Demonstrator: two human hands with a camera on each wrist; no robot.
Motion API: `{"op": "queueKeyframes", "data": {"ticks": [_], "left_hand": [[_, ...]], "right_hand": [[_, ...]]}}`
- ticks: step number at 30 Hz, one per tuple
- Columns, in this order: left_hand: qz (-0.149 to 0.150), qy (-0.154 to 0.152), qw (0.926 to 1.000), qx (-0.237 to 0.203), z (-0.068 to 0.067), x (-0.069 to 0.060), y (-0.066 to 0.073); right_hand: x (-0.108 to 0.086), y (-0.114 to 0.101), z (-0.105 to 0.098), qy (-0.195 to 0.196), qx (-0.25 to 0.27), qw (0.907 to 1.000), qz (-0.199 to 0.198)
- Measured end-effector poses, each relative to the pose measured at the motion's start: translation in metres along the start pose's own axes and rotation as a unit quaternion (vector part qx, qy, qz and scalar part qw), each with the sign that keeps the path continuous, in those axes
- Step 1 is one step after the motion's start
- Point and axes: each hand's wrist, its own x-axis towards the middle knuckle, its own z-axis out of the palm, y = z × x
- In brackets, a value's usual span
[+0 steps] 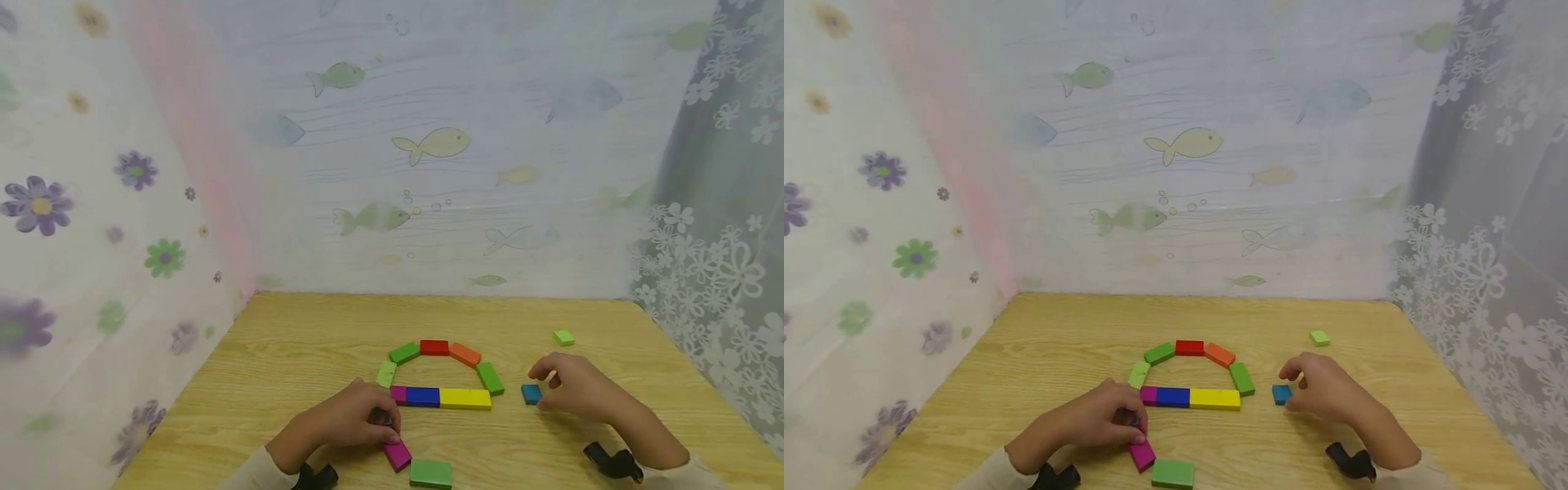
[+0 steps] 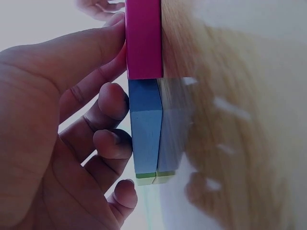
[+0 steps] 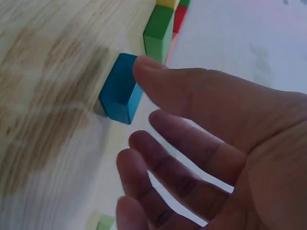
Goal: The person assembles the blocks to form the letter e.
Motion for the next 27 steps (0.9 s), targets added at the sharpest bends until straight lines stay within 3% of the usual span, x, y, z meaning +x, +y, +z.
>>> {"op": "queueKeyframes", "data": {"ticks": [6,17,27], "left_hand": [[-0.007,-0.001,1.0000,0.000,0.000,0.001,0.000],[0.002,-0.002,1.0000,-0.001,0.001,0.001,-0.001],[0.002,0.001,1.0000,0.002,0.001,0.001,0.000]], "right_hand": [[0.004,0.004,0.006,-0.016,0.005,0.9997,0.017],[0.001,0.006,0.010,-0.036,-0.029,0.9982,-0.039],[0.000,-0.002,0.013,-0.011,-0.057,0.9977,-0.036]]}}
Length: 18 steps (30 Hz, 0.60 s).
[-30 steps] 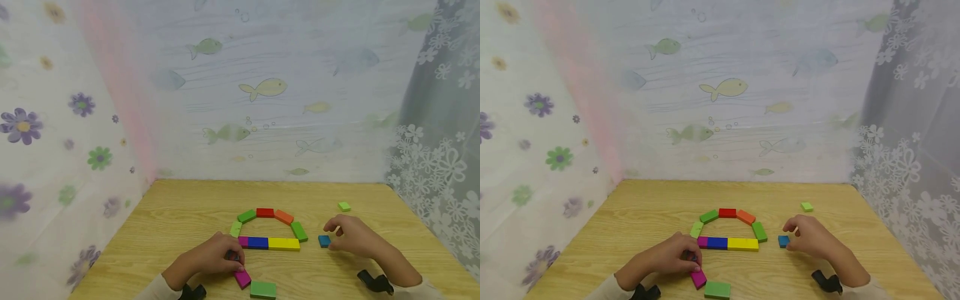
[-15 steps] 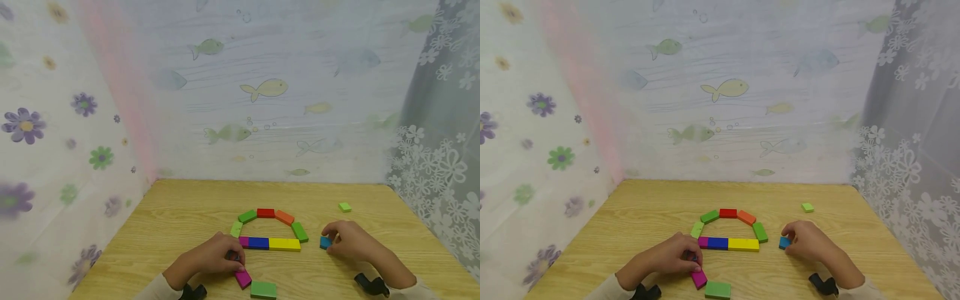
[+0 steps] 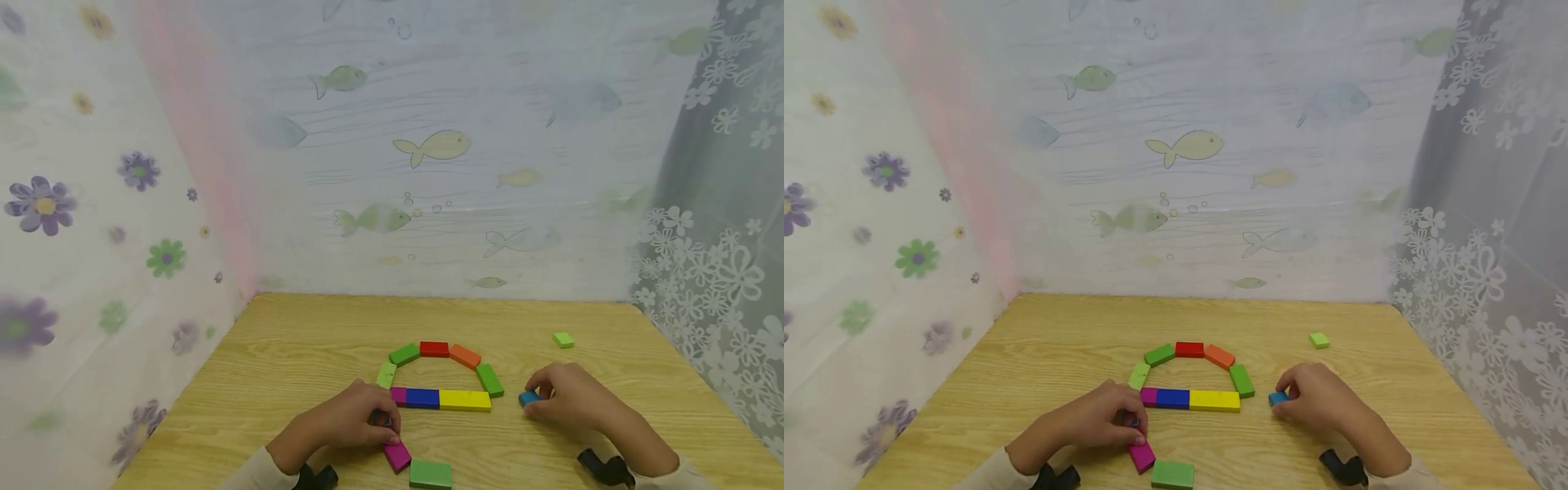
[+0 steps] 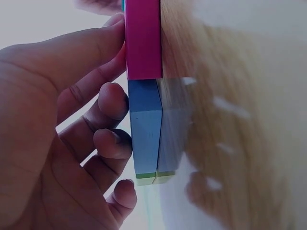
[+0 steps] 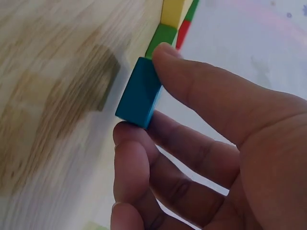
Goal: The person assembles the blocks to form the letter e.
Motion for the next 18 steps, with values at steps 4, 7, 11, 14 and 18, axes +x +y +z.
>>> {"op": "queueKeyframes", "data": {"ticks": [4,7,11,14,18], "left_hand": [[0.004,0.001,1.0000,0.007,0.000,0.000,0.000],[0.013,0.005,0.9998,0.012,0.000,0.000,0.000],[0.019,0.020,0.9996,-0.001,-0.001,0.002,0.005],[0.027,0.034,0.9990,-0.015,-0.001,0.003,0.014],[0.060,0.037,0.9974,0.014,0.001,0.005,0.031]], "right_hand": [[-0.001,-0.007,0.003,0.006,-0.004,1.0000,-0.003],[0.000,-0.010,0.005,0.005,-0.007,0.9999,-0.007],[0.001,-0.012,0.009,-0.002,-0.001,0.9999,-0.014],[0.002,-0.013,0.013,-0.007,-0.002,0.9998,-0.019],[0.002,-0.013,0.014,-0.012,-0.005,0.9997,-0.022]]}}
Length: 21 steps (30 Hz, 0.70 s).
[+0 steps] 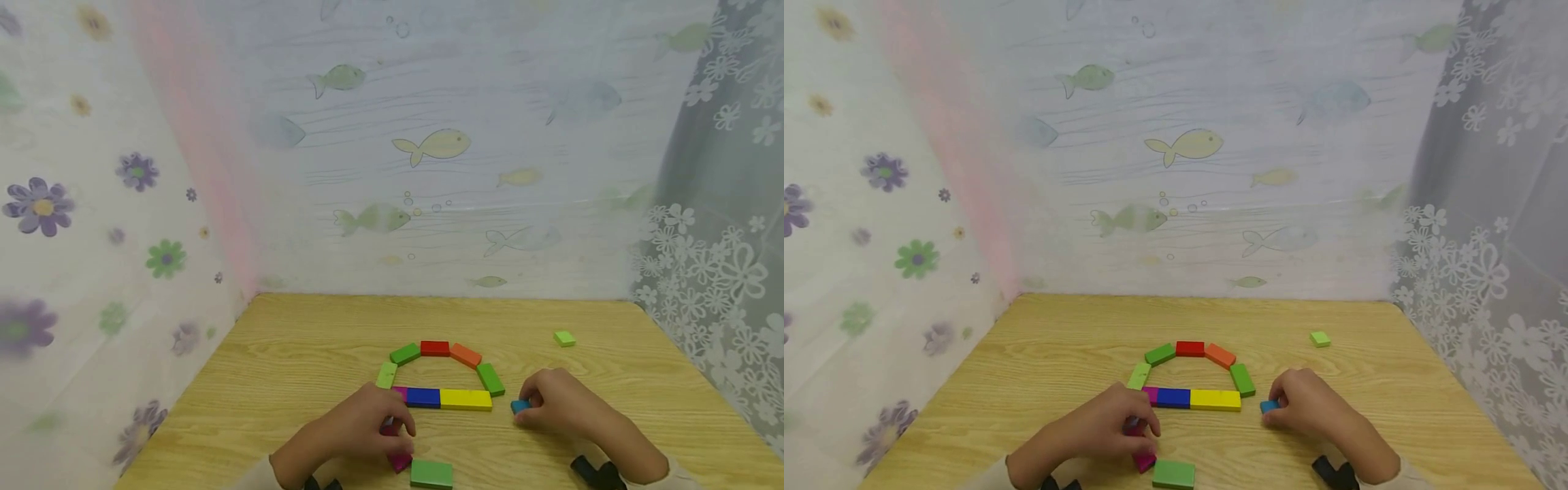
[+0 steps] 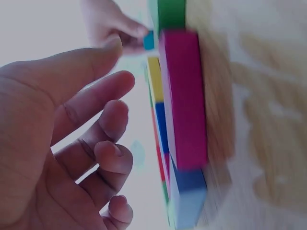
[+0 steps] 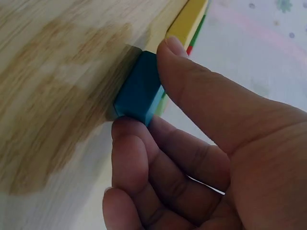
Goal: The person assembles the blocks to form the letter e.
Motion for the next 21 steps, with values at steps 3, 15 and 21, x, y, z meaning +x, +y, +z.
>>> {"op": "queueKeyframes", "data": {"ticks": [3,15,21], "left_hand": [[0.016,-0.007,0.9989,0.044,0.002,0.001,0.011],[-0.023,-0.062,0.9901,0.124,0.009,0.000,0.018],[-0.015,-0.054,0.9900,0.129,0.011,0.000,0.016]], "right_hand": [[0.000,-0.001,-0.001,-0.004,0.006,1.0000,0.003],[-0.001,-0.007,0.000,-0.029,0.018,0.9983,-0.048],[-0.003,-0.022,0.008,-0.043,0.045,0.9952,-0.076]]}}
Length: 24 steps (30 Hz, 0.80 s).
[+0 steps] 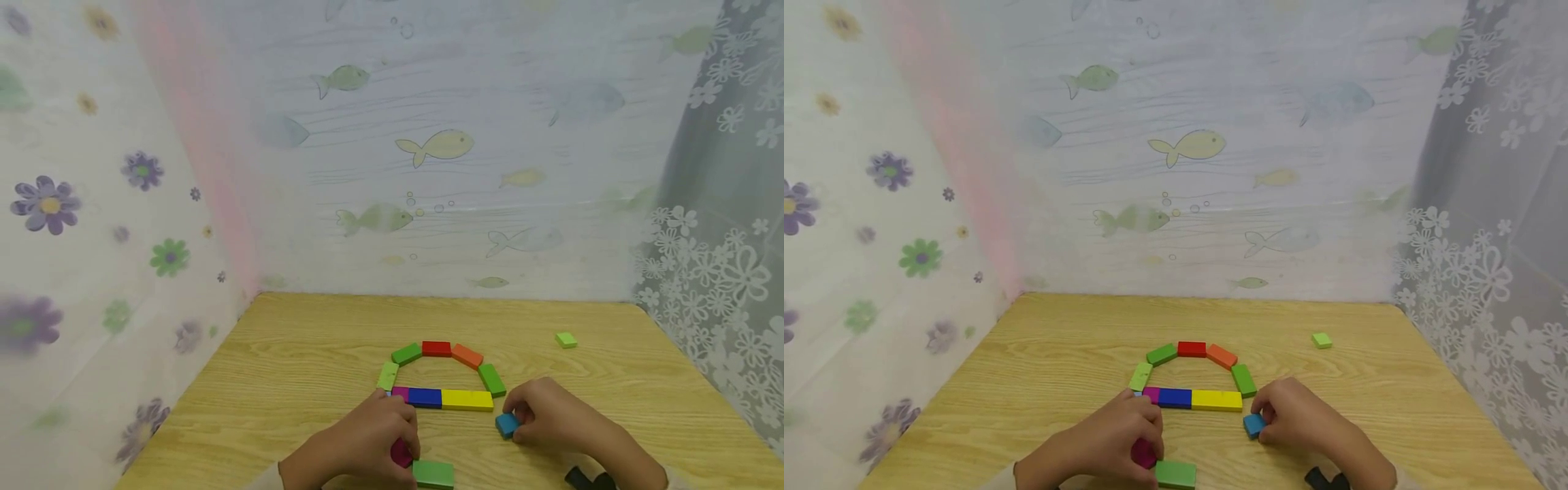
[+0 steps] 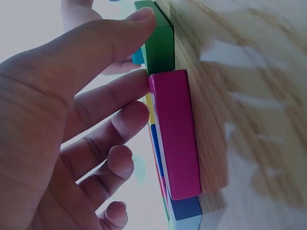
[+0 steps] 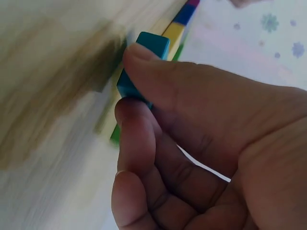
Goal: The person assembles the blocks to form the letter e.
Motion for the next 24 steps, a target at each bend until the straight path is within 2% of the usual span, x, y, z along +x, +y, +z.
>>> {"op": "queueKeyframes", "data": {"ticks": [8,14,24], "left_hand": [[0.007,0.005,1.0000,0.004,-0.002,-0.001,0.001],[-0.005,-0.003,0.9999,-0.009,-0.001,0.000,0.001],[-0.001,-0.001,0.9999,-0.011,-0.001,0.000,0.000]], "right_hand": [[0.001,-0.024,0.016,-0.022,0.003,0.9994,-0.027],[0.002,-0.037,0.029,-0.043,0.021,0.9985,-0.024],[0.003,-0.047,0.040,-0.074,0.062,0.9952,-0.018]]}}
